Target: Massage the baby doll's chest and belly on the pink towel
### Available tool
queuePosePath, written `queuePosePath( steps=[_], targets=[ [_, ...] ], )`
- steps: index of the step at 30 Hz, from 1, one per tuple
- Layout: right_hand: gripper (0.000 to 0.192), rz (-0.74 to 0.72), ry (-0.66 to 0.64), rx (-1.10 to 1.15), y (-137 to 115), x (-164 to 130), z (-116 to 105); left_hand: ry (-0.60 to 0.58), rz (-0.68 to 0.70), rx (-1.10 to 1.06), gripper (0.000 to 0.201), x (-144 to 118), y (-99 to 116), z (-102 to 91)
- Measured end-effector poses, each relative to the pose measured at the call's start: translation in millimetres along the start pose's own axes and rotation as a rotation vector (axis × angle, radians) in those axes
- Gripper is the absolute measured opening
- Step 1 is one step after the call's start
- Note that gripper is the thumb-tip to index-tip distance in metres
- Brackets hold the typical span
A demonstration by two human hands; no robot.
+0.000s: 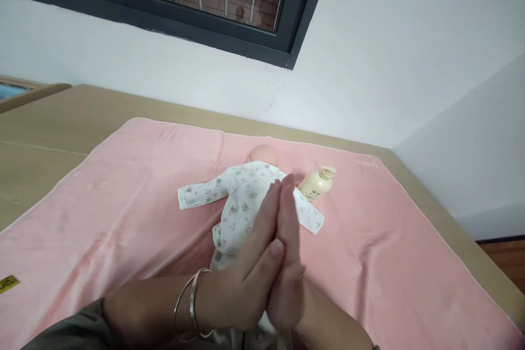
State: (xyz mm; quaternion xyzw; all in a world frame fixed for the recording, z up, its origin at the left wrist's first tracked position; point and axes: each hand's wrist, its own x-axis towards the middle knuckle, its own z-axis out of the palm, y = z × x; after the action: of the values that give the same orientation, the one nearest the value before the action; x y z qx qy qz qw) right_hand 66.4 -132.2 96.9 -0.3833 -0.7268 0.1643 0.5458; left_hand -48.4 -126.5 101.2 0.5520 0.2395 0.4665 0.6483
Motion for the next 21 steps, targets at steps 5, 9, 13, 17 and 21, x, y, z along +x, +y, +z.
queuePosePath(
  steps=[5,9,13,17,21],
  targets=[
    [0.064,0.135,0.053,-0.089,19.8,1.2,4.4,0.002,-0.049,0.055,0.053,5.7,-6.8,7.8],
    [0.065,0.02,-0.144,0.075,21.8,-5.7,25.4,0.252,-0.041,0.108,0.055,19.8,-8.9,-8.4],
    [0.071,0.036,-0.294,0.263,7.7,-7.0,34.7,0.404,0.208,0.144,0.058,41.2,-8.0,-32.7],
    [0.061,0.249,-0.219,0.317,3.5,-1.2,26.6,0.506,0.289,0.192,0.055,71.5,-26.3,-54.4],
    [0.04,0.463,-0.078,0.322,24.8,10.5,11.0,0.519,0.091,0.259,0.048,103.2,-57.2,-71.5]
  ],
)
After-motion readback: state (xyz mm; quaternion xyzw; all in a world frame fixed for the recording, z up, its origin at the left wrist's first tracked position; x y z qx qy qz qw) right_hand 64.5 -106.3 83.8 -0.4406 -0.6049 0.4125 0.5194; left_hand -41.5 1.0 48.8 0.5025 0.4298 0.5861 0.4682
